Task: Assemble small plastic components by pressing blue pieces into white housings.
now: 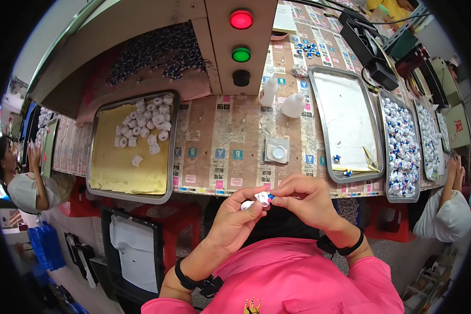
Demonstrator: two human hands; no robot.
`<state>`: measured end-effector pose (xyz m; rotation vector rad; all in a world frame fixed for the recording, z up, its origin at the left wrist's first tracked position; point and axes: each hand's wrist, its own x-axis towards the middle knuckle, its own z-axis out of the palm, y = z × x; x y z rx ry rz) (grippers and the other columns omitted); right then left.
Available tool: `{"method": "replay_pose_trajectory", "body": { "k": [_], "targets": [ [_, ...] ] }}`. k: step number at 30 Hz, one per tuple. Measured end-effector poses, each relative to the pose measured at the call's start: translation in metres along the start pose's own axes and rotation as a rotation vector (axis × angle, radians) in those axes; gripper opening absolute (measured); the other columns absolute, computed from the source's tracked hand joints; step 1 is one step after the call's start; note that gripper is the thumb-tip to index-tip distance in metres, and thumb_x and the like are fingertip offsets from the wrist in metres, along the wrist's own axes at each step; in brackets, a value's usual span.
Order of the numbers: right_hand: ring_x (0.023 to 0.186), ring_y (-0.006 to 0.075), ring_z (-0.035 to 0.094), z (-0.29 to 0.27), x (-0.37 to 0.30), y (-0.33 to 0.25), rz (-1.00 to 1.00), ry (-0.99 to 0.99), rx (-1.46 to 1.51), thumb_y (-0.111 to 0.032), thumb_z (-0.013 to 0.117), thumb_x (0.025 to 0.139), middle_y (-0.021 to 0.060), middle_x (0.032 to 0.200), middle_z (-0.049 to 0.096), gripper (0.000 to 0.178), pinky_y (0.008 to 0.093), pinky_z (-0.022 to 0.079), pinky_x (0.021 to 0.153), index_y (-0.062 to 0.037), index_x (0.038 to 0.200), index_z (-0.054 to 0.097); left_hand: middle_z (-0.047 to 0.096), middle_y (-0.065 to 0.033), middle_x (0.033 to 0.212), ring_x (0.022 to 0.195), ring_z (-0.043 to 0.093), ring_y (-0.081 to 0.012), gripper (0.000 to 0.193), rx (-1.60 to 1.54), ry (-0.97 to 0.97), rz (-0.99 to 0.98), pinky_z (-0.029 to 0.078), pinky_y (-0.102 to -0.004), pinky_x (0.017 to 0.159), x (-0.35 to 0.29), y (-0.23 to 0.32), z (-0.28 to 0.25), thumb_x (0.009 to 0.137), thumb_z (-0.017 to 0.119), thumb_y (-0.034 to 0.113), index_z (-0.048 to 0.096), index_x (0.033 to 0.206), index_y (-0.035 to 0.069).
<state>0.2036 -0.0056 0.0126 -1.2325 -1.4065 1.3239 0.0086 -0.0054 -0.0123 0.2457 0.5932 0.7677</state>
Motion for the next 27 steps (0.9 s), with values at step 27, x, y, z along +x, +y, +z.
{"method": "replay_pose_trajectory", "body": {
  "k": [27],
  "targets": [
    [0.074,0.0148,0.06,-0.169,-0.056,-0.021,-0.19,1.033,-0.881,0.002,0.064,0.079,0.0085,0.09,0.064,0.018,0.0259,0.048,0.067,-0.0009,0.096,0.066,0.055,-0.0182,0.116,0.1,0.057,-0.0217,0.03,-0.058,0.049,0.077,0.05,-0.0316,0.082,-0.017,0.028,0.002,0.08,0.053,-0.011,0.051,0.107,0.002]
  ]
}}
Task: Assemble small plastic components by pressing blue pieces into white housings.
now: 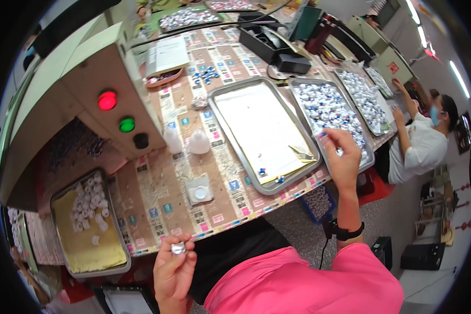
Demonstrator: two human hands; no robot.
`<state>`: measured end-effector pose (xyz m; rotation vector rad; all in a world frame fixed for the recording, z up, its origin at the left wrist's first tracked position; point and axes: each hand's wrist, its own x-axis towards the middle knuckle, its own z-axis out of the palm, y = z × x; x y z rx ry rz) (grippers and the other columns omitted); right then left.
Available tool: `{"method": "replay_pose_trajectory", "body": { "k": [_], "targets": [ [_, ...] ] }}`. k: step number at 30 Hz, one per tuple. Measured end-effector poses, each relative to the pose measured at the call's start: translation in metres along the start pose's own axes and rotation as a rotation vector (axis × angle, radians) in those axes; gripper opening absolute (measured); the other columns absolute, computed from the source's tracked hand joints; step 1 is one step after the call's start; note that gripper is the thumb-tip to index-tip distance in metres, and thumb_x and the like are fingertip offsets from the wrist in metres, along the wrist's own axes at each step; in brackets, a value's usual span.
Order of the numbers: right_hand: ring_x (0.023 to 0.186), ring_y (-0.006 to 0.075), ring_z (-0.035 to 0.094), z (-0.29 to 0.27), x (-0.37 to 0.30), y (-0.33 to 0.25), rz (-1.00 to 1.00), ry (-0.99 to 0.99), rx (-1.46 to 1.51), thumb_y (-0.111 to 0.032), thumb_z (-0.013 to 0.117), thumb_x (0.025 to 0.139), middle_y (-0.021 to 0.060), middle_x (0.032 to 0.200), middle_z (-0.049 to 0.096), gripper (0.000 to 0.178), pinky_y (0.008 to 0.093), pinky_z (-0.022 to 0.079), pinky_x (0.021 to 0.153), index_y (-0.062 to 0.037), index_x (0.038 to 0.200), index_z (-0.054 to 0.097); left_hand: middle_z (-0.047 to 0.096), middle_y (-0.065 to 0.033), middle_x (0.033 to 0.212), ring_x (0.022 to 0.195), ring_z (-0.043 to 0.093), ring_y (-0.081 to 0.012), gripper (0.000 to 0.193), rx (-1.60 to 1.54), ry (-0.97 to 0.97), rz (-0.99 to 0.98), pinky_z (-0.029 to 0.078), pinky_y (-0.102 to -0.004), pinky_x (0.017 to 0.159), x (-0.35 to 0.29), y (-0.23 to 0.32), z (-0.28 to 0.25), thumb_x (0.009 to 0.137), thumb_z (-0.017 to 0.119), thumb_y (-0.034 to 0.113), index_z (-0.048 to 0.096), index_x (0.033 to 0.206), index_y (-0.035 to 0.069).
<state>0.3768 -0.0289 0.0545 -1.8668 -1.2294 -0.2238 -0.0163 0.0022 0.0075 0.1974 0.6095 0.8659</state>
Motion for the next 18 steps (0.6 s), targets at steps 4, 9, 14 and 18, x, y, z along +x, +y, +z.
{"method": "replay_pose_trajectory", "body": {
  "k": [4,9,14,18],
  "targets": [
    [0.07,0.0126,0.06,-0.034,0.009,0.066,0.187,0.066,-0.212,-0.003,0.066,0.079,0.007,0.089,0.065,0.019,0.0256,0.048,0.064,-0.0031,0.097,0.068,0.053,-0.0216,0.121,0.095,0.061,-0.0206,0.026,-0.005,0.027,-0.021,0.054,-0.0298,0.078,0.002,0.003,0.001,0.088,0.053,-0.001,0.049,0.114,0.001],
    [0.072,0.0136,0.06,-0.03,0.01,0.094,0.194,-0.001,-0.153,-0.005,0.066,0.078,0.0071,0.088,0.066,0.017,0.0255,0.047,0.062,-0.0033,0.095,0.068,0.054,-0.0136,0.117,0.095,0.058,-0.0162,0.045,0.057,-0.027,-0.057,0.053,-0.0272,0.08,0.007,-0.003,0.008,0.092,0.053,0.008,0.037,0.134,0.0],
    [0.077,0.0151,0.061,-0.008,-0.001,0.04,0.105,-0.106,-0.058,-0.004,0.065,0.077,0.0077,0.088,0.066,0.016,0.0263,0.047,0.062,-0.0036,0.093,0.068,0.055,-0.0074,0.103,0.079,0.051,-0.0102,0.046,0.042,-0.028,-0.051,0.046,-0.0227,0.069,0.01,-0.01,0.013,0.093,0.053,0.009,0.037,0.135,0.001],
    [0.074,0.0199,0.06,0.012,-0.02,-0.006,0.088,-0.525,0.113,-0.009,0.067,0.077,0.0084,0.082,0.064,0.013,0.0303,0.047,0.062,-0.0038,0.088,0.068,0.054,-0.0051,0.098,0.076,0.048,-0.0089,0.048,0.067,-0.002,-0.044,0.042,-0.0229,0.067,0.01,-0.011,0.016,0.093,0.054,0.01,0.036,0.137,0.001]
  ]
}}
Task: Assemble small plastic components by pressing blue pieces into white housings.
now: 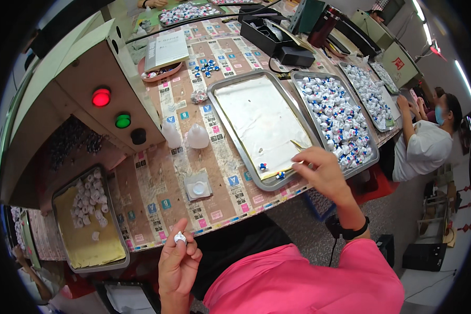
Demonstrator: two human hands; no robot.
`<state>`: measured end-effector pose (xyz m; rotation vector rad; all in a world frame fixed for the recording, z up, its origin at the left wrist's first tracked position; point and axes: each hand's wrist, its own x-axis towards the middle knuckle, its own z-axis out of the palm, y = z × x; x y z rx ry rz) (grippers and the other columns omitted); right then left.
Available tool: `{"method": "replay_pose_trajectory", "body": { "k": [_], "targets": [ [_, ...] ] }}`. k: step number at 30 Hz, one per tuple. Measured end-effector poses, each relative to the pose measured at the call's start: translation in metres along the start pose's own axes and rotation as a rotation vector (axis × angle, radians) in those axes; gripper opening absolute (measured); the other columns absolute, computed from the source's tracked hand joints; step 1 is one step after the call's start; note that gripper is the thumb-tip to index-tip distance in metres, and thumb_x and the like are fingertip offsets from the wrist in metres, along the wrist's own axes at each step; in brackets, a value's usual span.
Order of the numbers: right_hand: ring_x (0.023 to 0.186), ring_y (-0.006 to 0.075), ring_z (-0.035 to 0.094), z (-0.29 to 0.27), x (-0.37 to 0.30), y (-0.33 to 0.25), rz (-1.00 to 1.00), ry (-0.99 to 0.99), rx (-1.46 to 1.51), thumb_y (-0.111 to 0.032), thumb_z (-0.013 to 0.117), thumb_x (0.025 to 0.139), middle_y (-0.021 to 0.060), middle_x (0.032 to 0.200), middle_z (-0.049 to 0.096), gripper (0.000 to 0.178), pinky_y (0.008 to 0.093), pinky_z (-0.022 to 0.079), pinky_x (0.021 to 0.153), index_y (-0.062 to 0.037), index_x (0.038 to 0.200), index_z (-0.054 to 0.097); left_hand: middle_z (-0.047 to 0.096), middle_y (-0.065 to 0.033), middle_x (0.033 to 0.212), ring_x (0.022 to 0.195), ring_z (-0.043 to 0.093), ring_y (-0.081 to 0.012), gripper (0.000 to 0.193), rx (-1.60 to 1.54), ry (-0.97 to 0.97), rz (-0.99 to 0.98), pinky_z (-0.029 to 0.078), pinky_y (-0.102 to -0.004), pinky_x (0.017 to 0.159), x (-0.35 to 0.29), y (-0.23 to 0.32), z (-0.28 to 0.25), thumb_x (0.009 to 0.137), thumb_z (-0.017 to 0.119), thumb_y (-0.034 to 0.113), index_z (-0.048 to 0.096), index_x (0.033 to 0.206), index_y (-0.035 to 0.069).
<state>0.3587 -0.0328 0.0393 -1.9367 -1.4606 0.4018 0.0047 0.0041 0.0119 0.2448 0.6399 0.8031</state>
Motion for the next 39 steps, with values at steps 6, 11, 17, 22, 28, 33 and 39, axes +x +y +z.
{"method": "replay_pose_trajectory", "body": {
  "k": [6,11,17,22,28,33,39],
  "targets": [
    [0.069,0.0293,0.06,0.026,0.001,-0.013,-0.093,-0.19,-0.333,-0.025,0.067,0.077,0.0123,0.069,0.061,0.021,0.0388,0.045,0.063,-0.0038,0.075,0.067,0.054,-0.0047,0.097,0.077,0.048,-0.009,0.049,-0.002,-0.031,-0.02,0.042,-0.0238,0.067,0.0,-0.002,0.002,0.092,0.054,0.011,0.036,0.136,-0.001],
    [0.064,0.0217,0.061,0.028,0.01,-0.02,-0.007,-0.283,-0.12,-0.016,0.068,0.076,0.0106,0.07,0.06,0.015,0.0322,0.047,0.06,-0.0017,0.081,0.067,0.054,-0.0053,0.098,0.076,0.048,-0.0099,0.046,-0.004,0.02,0.014,0.042,-0.0253,0.067,-0.003,0.0,-0.001,0.095,0.05,0.016,0.037,0.135,-0.002],
    [0.079,0.0092,0.061,0.038,-0.001,-0.044,0.087,-0.331,0.49,0.002,0.066,0.079,0.0059,0.094,0.059,0.014,0.0214,0.05,0.067,0.0028,0.093,0.066,0.055,-0.0074,0.099,0.081,0.053,-0.0141,0.045,-0.141,-0.052,-0.073,0.046,-0.0286,0.075,0.006,0.0,-0.004,0.094,0.045,0.015,0.039,0.133,-0.006],
    [0.085,0.0097,0.06,0.072,0.002,-0.066,0.048,-0.459,0.685,0.001,0.064,0.082,0.0061,0.097,0.06,0.015,0.0219,0.05,0.072,0.0022,0.097,0.066,0.056,-0.0125,0.112,0.099,0.059,-0.0187,0.042,-0.103,-0.079,-0.039,0.05,-0.0295,0.086,-0.002,0.001,-0.007,0.095,0.046,0.01,0.038,0.133,-0.006],
    [0.084,0.0106,0.06,0.101,0.008,-0.091,0.021,-0.432,0.645,0.0,0.064,0.083,0.0066,0.094,0.061,0.016,0.0227,0.049,0.072,0.0021,0.098,0.065,0.059,-0.0094,0.109,0.099,0.06,-0.0169,0.035,-0.068,-0.052,-0.033,0.051,-0.0279,0.086,-0.007,0.001,-0.014,0.094,0.052,0.012,0.046,0.127,0.001],
    [0.077,0.0186,0.063,0.113,0.02,-0.104,-0.271,-0.289,0.276,-0.001,0.067,0.077,0.0094,0.085,0.063,0.015,0.0285,0.048,0.067,-0.0018,0.092,0.066,0.057,-0.0117,0.115,0.094,0.061,-0.0177,0.035,-0.113,-0.042,-0.015,0.052,-0.0278,0.082,-0.008,-0.001,-0.019,0.093,0.054,0.011,0.047,0.126,0.002],
    [0.074,0.0292,0.061,0.131,0.03,-0.103,-0.432,-0.267,0.109,-0.003,0.068,0.074,0.0121,0.08,0.061,0.012,0.0362,0.048,0.066,-0.0029,0.086,0.065,0.061,-0.0095,0.107,0.096,0.062,-0.0167,0.028,-0.045,-0.07,-0.024,0.052,-0.0273,0.083,-0.009,0.003,-0.017,0.093,0.053,0.01,0.051,0.12,0.002]
  ]
}}
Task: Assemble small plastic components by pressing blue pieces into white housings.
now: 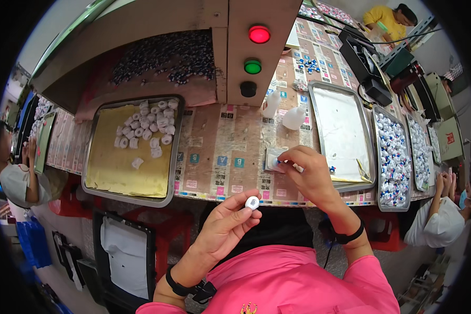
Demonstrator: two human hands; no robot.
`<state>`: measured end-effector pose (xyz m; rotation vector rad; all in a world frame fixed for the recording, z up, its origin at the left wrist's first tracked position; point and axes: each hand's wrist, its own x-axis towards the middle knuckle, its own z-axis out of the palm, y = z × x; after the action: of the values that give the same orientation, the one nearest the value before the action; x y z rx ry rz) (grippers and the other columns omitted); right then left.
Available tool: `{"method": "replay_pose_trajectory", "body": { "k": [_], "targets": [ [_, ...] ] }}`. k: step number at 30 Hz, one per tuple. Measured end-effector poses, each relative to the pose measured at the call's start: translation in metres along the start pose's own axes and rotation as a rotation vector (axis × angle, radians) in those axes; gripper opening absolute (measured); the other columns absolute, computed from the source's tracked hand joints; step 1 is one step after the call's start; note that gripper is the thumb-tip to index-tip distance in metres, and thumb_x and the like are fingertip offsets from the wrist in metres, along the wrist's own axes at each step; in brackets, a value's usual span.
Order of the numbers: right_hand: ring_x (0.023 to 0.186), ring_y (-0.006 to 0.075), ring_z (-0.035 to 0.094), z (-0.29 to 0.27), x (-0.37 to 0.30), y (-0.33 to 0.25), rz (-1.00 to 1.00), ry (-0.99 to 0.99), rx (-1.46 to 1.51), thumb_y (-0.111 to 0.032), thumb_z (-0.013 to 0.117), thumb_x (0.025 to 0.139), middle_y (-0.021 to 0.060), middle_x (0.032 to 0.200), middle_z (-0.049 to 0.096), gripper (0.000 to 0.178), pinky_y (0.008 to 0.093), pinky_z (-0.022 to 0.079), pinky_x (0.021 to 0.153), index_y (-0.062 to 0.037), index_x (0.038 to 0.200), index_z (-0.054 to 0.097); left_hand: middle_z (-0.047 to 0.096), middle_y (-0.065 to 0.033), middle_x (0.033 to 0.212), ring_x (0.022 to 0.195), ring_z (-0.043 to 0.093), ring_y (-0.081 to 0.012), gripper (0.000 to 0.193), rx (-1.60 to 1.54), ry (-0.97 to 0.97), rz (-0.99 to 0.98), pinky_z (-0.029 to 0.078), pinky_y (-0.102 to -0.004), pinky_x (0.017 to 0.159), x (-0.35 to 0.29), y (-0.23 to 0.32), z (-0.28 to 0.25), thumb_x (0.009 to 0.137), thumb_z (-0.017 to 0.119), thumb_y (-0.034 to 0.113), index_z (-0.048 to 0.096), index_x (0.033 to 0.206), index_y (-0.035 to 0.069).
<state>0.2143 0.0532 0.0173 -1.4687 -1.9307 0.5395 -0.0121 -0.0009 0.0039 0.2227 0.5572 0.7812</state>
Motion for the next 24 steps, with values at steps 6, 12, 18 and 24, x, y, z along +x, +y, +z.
{"method": "replay_pose_trajectory", "body": {
  "k": [6,12,18,24],
  "targets": [
    [0.073,0.0289,0.061,0.0,0.001,0.001,0.002,-0.024,-0.075,-0.003,0.067,0.074,0.0119,0.08,0.061,0.009,0.0365,0.049,0.065,-0.0026,0.084,0.066,0.058,-0.0124,0.113,0.096,0.062,-0.0202,0.032,-0.088,-0.033,0.01,0.053,-0.0291,0.083,0.0,-0.001,-0.006,0.095,0.051,0.012,0.048,0.124,0.001],
    [0.074,0.0271,0.062,-0.001,0.0,-0.001,0.014,0.009,-0.011,-0.002,0.067,0.074,0.0113,0.081,0.062,0.01,0.0346,0.049,0.065,-0.0024,0.084,0.066,0.058,-0.0109,0.112,0.099,0.061,-0.0186,0.032,-0.02,0.015,0.017,0.052,-0.0294,0.085,0.005,-0.003,-0.001,0.095,0.051,0.013,0.048,0.125,0.002],
    [0.074,0.018,0.062,-0.008,-0.018,-0.021,0.067,-0.017,0.293,-0.002,0.069,0.074,0.0092,0.085,0.064,0.014,0.0282,0.049,0.066,-0.0001,0.087,0.066,0.06,-0.0081,0.109,0.094,0.061,-0.0144,0.029,-0.04,0.0,0.03,0.052,-0.0273,0.081,0.011,-0.011,-0.007,0.093,0.054,0.01,0.051,0.121,0.004],
    [0.077,0.0146,0.061,-0.007,-0.039,-0.032,0.119,-0.109,0.565,-0.003,0.07,0.077,0.0096,0.089,0.064,0.017,0.0251,0.049,0.069,0.0004,0.094,0.066,0.063,-0.0073,0.101,0.088,0.063,-0.0146,0.027,-0.014,0.045,0.003,0.054,-0.027,0.078,0.014,-0.013,-0.001,0.091,0.057,0.008,0.053,0.117,0.004]
  ]
}}
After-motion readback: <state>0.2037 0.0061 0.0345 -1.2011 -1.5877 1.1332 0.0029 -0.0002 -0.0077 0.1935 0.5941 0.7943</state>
